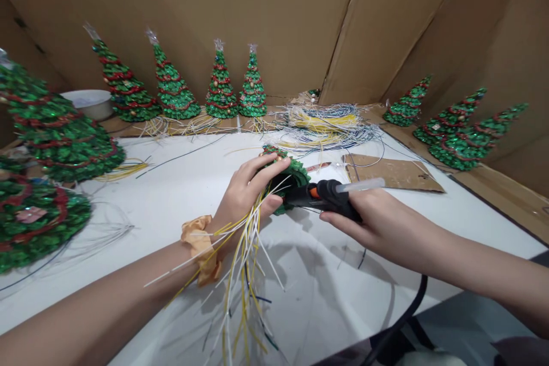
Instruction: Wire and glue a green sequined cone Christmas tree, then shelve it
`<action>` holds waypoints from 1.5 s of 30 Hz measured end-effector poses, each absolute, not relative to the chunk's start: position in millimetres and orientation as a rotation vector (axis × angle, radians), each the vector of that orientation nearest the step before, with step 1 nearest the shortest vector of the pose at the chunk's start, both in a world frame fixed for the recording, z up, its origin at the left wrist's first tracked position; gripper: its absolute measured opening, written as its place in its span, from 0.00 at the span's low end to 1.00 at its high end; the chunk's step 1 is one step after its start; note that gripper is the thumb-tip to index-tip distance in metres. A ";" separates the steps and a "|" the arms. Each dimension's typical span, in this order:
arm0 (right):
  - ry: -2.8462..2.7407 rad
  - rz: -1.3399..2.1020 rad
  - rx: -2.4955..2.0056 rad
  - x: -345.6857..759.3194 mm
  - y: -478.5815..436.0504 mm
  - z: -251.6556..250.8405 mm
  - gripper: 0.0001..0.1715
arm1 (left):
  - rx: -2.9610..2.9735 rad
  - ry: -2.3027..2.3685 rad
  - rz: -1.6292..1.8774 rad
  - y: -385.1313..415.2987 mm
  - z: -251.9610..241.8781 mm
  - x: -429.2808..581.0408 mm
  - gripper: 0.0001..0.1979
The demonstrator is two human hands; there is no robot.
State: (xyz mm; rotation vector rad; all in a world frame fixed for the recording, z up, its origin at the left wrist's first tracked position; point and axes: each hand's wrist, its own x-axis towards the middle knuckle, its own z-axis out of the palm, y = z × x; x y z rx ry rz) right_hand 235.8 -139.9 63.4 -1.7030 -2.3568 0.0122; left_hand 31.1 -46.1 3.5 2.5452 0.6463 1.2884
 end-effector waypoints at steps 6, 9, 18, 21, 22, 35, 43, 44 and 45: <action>-2.410 -0.014 -1.734 234.7 -138.2 68.0 0.16 | 2.547 0.635 1.284 -45.8 4.3 30.4 0.25; -2.433 -0.019 -1.755 233.5 -137.9 71.0 0.16 | 2.555 0.631 1.294 -45.1 4.1 30.7 0.25; -2.493 -0.216 -1.795 216.9 -143.9 71.5 0.11 | 2.546 0.656 1.271 -48.2 4.7 30.7 0.24; -2.450 -0.203 -1.755 218.7 -150.3 70.7 0.10 | 2.551 0.648 1.266 -48.0 4.6 30.3 0.24; -2.416 -0.133 -1.712 222.4 -153.3 71.3 0.11 | 2.554 0.645 1.262 -47.6 4.5 30.1 0.24; -1.000 0.875 -1.324 282.2 -142.9 54.0 0.21 | 2.592 0.797 1.267 -54.7 7.2 22.4 0.36; -1.250 0.799 -1.237 247.7 -106.7 46.3 0.16 | 1.998 1.563 1.118 -88.6 13.8 19.0 0.22; -1.256 0.792 -1.210 244.0 -105.0 43.4 0.16 | 1.914 1.550 1.017 -92.1 15.8 19.7 0.22; -1.253 0.782 -1.187 241.0 -103.2 40.0 0.16 | 1.843 1.509 0.947 -94.7 17.4 20.4 0.21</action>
